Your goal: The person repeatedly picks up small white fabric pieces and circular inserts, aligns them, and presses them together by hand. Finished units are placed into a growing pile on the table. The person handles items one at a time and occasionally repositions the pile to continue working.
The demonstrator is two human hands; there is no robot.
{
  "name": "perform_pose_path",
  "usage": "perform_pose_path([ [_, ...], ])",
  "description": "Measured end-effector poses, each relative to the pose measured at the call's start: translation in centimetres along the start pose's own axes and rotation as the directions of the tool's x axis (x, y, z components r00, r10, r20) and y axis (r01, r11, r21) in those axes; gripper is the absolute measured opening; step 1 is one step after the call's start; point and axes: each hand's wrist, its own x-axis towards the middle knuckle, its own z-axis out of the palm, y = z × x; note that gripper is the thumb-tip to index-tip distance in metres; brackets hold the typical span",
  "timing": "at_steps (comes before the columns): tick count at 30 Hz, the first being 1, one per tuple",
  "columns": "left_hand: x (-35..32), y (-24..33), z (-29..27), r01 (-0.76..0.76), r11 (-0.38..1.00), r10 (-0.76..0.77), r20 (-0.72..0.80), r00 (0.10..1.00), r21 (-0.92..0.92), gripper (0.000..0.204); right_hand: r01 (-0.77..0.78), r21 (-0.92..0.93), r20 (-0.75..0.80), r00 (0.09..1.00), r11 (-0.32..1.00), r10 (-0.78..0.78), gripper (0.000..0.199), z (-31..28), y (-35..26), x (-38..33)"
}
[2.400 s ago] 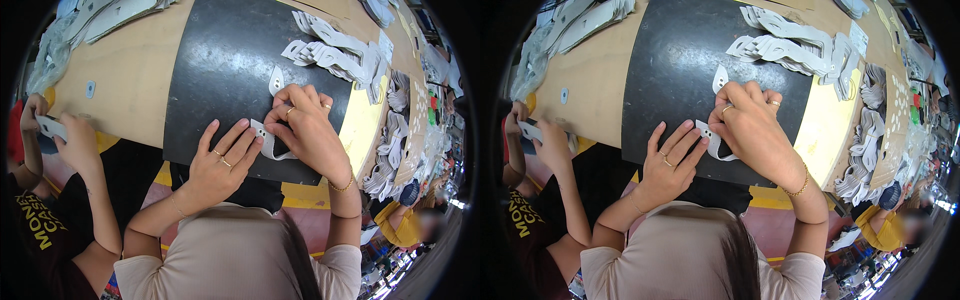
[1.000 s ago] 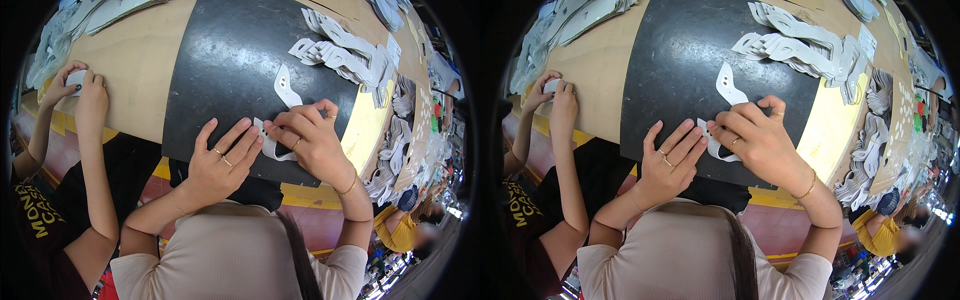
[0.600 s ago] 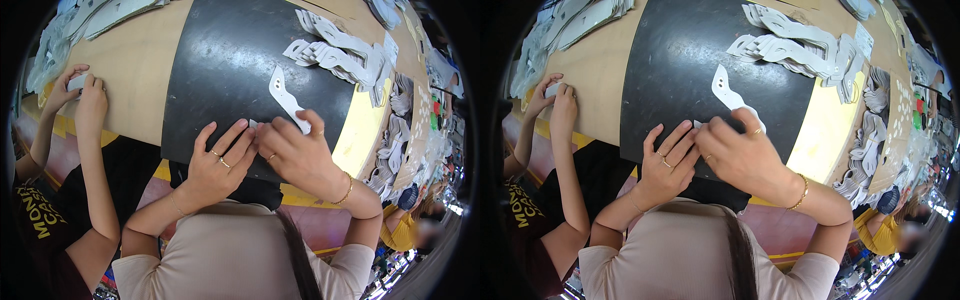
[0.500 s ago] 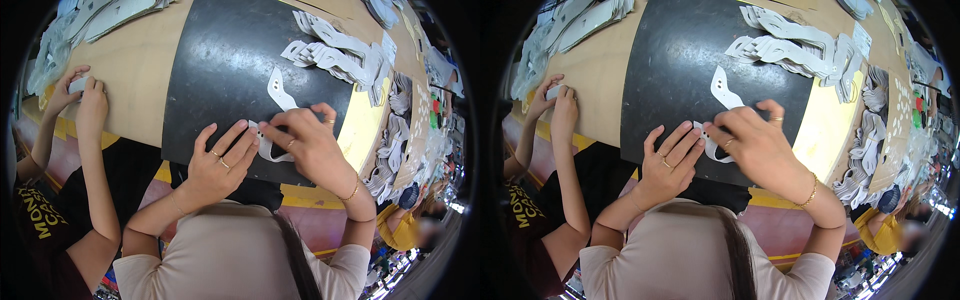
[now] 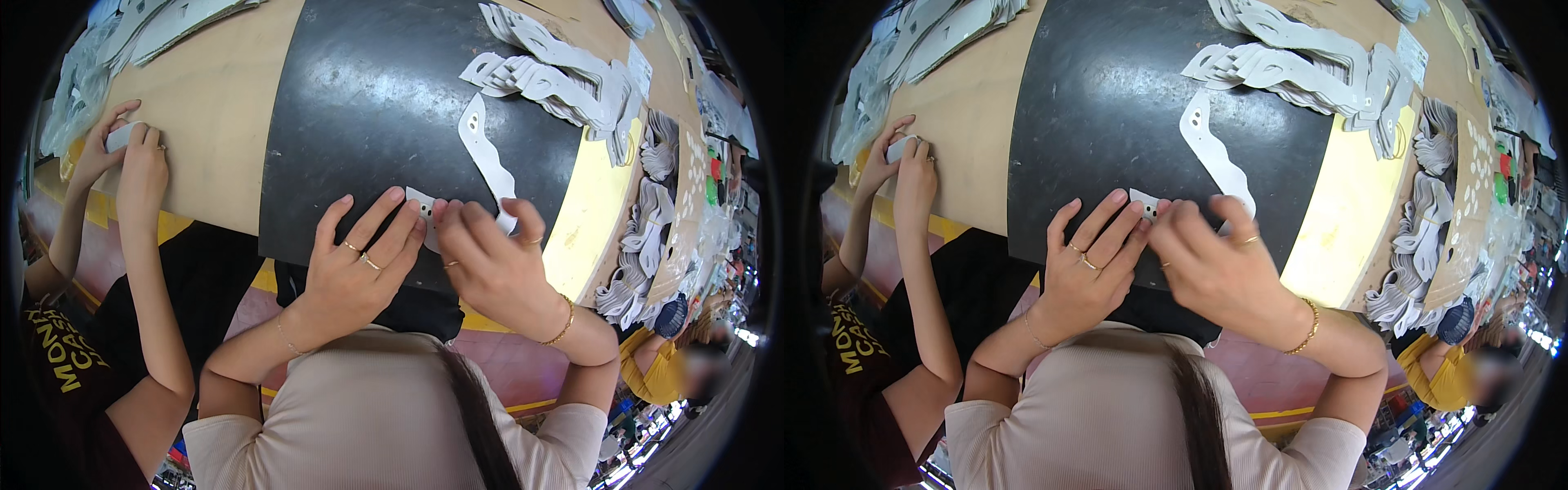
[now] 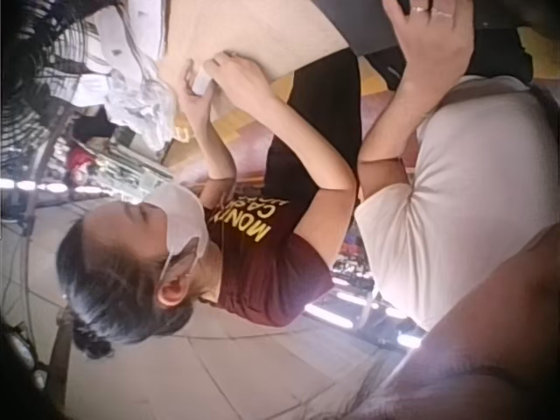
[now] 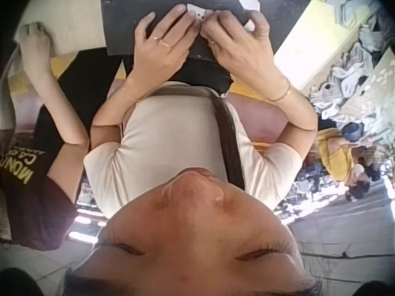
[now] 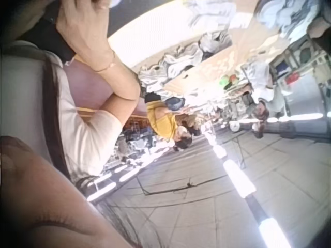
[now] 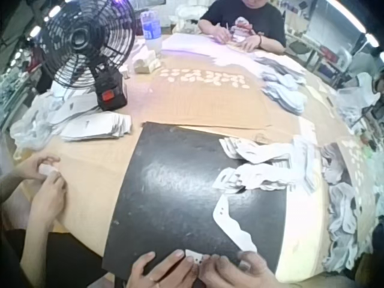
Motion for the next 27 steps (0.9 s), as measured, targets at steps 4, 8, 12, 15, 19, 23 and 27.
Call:
perform_pose_path([
  [4, 0.4, -0.1, -0.1, -0.006, 0.999, 0.007, 0.022, 1.000, -0.036, 0.021, 0.166, -0.073, 0.017, 0.986, 0.983, -0.165, 0.020, 0.1, 0.1, 1.4],
  [8, 0.9, -0.3, -1.1, 0.074, 0.982, -0.064, 0.060, 0.996, -0.172, 0.019, -0.020, 0.175, 0.036, 0.999, 0.984, 0.014, 0.024, -0.5, 0.1, 1.5],
  [12, 1.2, -2.0, -1.7, 0.046, 0.941, -0.031, 0.048, 0.998, -0.336, 0.020, -0.304, 0.268, 0.104, 0.953, 0.914, 0.286, 0.030, -0.9, -0.4, 0.0],
  [15, 1.4, -2.6, -1.1, 0.126, 0.860, -0.156, -0.020, 0.987, -0.494, 0.016, -0.335, 0.213, 0.111, 0.941, 0.918, 0.318, 0.036, -1.0, -1.2, -0.3],
  [19, 3.0, -1.0, -1.7, 0.390, 0.891, -0.398, 0.011, 0.917, -0.233, 0.020, -0.344, 0.153, 0.082, 0.939, 0.926, 0.335, 0.040, -0.6, -2.0, -0.8],
  [23, 4.2, -0.7, -1.7, 0.469, 0.850, -0.451, 0.127, 0.883, -0.239, 0.026, -0.361, 0.108, 0.082, 0.932, 0.926, 0.354, 0.042, -0.3, -2.7, -0.9],
  [27, 4.0, -0.4, -1.4, 0.466, 0.863, -0.449, 0.127, 0.885, -0.196, 0.033, -0.368, 0.087, 0.087, 0.928, 0.926, 0.361, 0.044, -0.3, -3.1, -1.0],
])
